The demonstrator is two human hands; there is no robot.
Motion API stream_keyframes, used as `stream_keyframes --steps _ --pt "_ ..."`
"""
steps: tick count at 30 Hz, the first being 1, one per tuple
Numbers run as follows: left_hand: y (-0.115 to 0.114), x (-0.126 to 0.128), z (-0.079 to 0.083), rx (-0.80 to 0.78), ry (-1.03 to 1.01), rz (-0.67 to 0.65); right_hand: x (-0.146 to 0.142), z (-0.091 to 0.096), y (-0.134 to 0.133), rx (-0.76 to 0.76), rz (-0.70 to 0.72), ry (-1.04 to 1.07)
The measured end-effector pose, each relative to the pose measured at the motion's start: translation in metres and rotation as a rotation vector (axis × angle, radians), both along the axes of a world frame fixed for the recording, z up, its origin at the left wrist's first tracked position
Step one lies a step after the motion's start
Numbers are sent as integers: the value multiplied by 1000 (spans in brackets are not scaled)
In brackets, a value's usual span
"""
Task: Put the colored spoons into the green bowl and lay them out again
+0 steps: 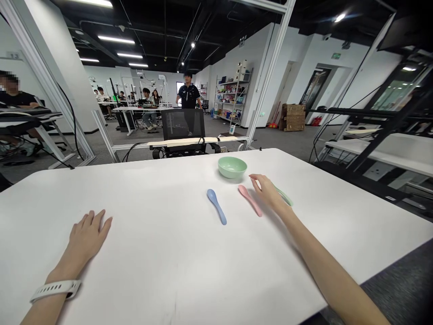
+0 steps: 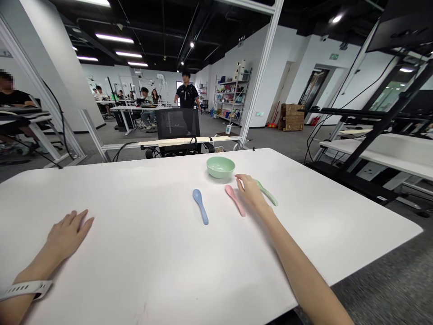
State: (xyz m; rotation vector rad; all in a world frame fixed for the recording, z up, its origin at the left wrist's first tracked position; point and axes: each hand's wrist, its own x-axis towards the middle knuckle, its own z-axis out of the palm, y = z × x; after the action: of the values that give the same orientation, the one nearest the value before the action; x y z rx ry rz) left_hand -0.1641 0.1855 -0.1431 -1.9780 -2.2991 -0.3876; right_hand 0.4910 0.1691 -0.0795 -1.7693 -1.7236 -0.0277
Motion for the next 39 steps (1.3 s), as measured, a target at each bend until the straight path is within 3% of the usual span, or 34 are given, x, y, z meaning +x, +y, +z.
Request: stream_keyframes --steps 3,6,10,39 --pt "0 1 3 -26 -8 11 24 -19 6 -126 21 10" --pt "0 2 4 -28 -13 9 27 -37 12 -235 39 52" --pt "0 3 5 -33 -13 8 25 -49 16 -256 26 85" --pt "-2 5 6 -34 -31 16 25 -49 17 -245 8 72"
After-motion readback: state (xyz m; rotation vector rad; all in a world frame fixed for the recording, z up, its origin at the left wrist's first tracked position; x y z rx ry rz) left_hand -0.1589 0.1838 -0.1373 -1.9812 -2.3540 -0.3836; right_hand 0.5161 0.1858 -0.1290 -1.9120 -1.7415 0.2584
